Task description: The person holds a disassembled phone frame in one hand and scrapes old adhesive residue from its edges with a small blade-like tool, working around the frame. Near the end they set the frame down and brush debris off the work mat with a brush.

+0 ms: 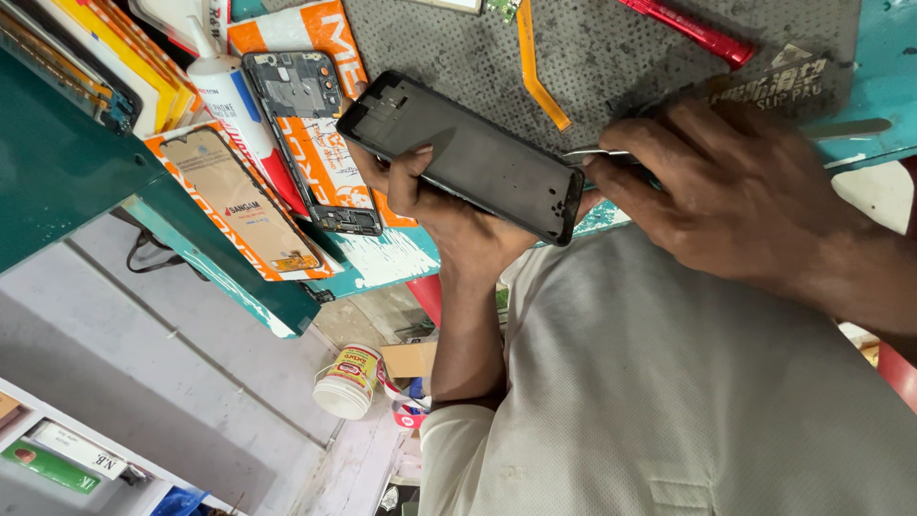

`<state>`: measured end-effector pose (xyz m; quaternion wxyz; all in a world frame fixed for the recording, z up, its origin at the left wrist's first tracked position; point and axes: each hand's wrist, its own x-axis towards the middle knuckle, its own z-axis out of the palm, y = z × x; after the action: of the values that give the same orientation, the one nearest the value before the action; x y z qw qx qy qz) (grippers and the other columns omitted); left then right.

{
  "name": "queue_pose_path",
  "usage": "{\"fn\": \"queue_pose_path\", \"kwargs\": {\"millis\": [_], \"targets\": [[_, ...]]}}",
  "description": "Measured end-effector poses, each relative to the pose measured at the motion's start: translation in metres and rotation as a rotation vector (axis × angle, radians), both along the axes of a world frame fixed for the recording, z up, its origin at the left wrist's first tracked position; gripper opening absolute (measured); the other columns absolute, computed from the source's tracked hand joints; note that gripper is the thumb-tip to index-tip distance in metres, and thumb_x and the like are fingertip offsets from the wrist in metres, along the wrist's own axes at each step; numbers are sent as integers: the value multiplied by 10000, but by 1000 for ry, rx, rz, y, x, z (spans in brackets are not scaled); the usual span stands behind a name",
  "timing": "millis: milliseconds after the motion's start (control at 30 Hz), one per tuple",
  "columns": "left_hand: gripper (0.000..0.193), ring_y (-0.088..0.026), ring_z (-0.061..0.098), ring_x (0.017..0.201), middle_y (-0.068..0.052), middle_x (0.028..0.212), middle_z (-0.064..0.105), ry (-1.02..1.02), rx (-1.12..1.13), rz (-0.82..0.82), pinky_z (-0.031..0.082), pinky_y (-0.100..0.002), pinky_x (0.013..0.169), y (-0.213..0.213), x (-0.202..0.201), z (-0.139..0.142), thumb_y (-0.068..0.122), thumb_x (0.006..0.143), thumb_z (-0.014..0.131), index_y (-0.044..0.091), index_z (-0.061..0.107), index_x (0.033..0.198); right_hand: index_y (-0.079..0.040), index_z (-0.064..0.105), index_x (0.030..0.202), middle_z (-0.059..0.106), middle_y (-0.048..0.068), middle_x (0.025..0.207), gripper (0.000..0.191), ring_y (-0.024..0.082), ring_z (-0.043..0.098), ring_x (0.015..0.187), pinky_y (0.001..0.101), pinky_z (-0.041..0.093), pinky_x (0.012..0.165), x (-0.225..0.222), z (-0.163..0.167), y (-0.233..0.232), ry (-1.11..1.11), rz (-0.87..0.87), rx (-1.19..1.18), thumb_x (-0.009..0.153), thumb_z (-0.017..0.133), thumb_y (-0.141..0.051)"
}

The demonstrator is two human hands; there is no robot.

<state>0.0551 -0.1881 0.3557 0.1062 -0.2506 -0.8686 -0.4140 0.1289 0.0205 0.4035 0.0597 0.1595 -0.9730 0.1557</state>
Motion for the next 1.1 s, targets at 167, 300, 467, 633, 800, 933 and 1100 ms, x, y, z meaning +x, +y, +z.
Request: {"fn": "queue_pose_path", "kwargs": {"millis": [167,300,467,633,800,933,1100], "targets": [[1250,-328,302,1439,-196,1601,119,-114,75,12,404,-448,1151,8,-11,6,516,537,1040,205,244,1449,-138,800,1052,672,-24,1110,309,175,642,917,318,563,764,-24,8,14,-20,18,-36,799,752,-308],[1258,-329,265,1451,-177,1585,148,-103,52,16,395,-460,1159,14,-17,11,528,542,1032,199,238,1460,-112,790,1031,675,-11,1127,310,176,649,944,312,571,793,-38,14,17,-10,48,-52,798,744,-312],[1340,-365,181,1497,-105,1543,200,29,-51,14,364,-513,1142,-8,16,-12,613,514,1016,168,200,1480,-145,794,1085,680,-20,1167,348,173,650,968,312,570,783,5,-5,-4,-94,66,28,758,719,-237],[1315,-369,146,1553,-66,1542,171,217,-161,-60,335,-528,1194,-35,41,-26,622,466,999,214,212,1437,-130,787,1070,658,-12,1148,325,181,637,982,336,574,802,35,-18,-26,-109,60,-16,766,715,-221],[1215,-324,307,1428,-187,1580,165,-106,59,42,410,-450,1134,-41,48,-25,508,550,1041,232,255,1435,-109,783,1074,645,18,1129,328,196,632,961,327,566,767,17,-9,-47,-40,26,-43,776,741,-239],[1215,-324,345,1454,-184,1580,177,-81,123,15,387,-445,1156,-53,53,-35,539,492,1005,244,253,1399,-51,775,1066,652,58,1103,312,236,644,882,342,561,722,23,-18,-49,16,-37,-251,754,764,-63],[1189,-332,404,1421,-134,1506,281,-68,319,-49,394,-468,1149,-83,72,-46,536,501,1023,247,248,1355,-27,737,1104,636,77,1123,256,244,632,930,350,535,797,57,-49,-59,193,-242,-432,848,738,-18]]}}
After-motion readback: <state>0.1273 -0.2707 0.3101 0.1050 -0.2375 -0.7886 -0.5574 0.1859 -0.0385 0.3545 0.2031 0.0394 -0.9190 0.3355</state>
